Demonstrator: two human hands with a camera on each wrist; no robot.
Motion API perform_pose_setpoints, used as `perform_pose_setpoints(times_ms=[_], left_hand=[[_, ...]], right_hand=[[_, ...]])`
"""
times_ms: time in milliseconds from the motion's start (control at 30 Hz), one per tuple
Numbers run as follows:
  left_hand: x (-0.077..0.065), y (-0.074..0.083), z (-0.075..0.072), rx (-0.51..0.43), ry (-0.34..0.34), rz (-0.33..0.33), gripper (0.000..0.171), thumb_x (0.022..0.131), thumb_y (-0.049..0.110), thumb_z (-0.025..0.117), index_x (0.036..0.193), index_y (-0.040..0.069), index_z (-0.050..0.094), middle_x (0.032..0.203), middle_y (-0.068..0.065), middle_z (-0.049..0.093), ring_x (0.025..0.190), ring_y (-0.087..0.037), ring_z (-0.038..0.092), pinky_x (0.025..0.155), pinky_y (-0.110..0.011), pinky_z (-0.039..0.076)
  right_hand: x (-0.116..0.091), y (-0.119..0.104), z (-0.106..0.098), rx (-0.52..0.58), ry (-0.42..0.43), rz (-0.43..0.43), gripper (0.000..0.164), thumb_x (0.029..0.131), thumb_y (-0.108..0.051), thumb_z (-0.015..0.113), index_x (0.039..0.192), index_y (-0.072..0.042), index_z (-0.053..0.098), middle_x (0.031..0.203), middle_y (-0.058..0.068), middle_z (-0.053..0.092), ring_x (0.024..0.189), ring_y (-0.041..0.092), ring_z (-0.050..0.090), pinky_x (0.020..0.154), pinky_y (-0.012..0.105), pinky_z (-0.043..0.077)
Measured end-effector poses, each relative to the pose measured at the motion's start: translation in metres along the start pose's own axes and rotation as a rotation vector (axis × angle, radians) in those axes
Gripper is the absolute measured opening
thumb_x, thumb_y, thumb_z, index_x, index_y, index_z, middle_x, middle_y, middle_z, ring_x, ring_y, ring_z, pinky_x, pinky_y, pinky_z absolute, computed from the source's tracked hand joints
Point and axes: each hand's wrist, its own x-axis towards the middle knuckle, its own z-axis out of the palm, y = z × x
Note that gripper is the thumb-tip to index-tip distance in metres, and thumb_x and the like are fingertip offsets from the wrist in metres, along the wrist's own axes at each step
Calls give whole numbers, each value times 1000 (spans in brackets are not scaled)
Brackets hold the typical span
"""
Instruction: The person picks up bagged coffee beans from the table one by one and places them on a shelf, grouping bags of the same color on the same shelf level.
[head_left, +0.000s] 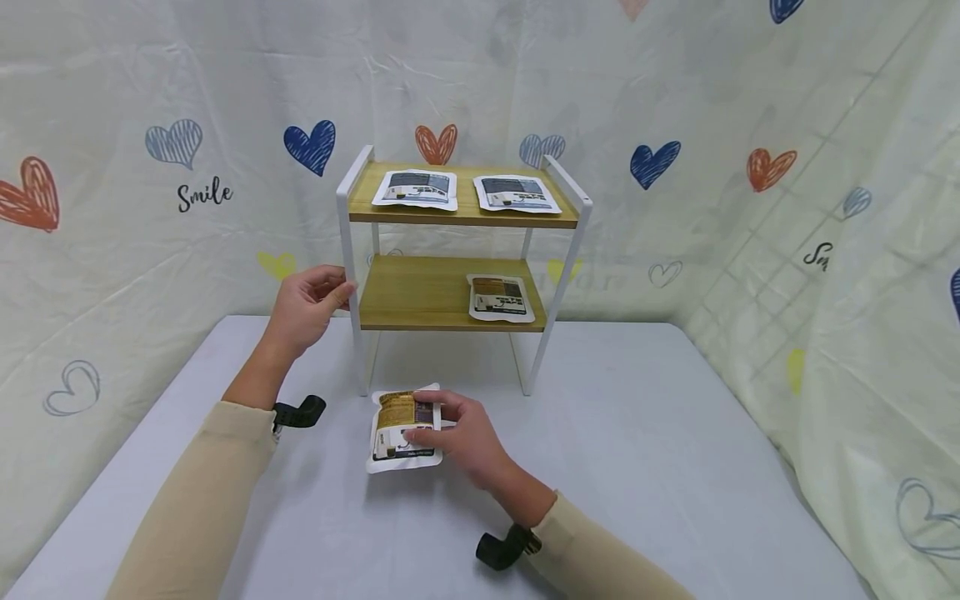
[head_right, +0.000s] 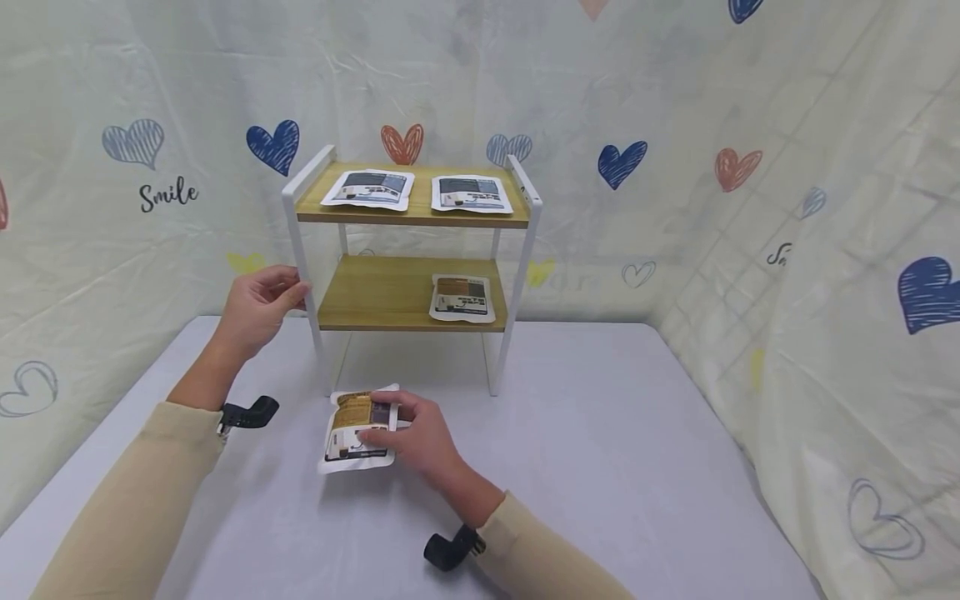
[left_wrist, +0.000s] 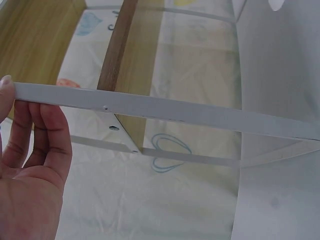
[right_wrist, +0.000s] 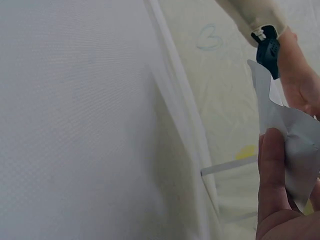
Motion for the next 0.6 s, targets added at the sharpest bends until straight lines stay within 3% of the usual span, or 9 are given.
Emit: perform_pose_setpoints(times_ms=[600], left_hand=[[-1, 1, 1, -1, 9, -1, 35, 99, 28, 68, 126, 5, 71, 104, 12, 72, 88, -4, 70, 81, -16, 59]], right_hand=[[10, -16, -7, 2, 43, -21, 52, 84, -14, 85, 132, -24, 69, 120, 14, 69, 96, 21, 71, 78, 29, 63]])
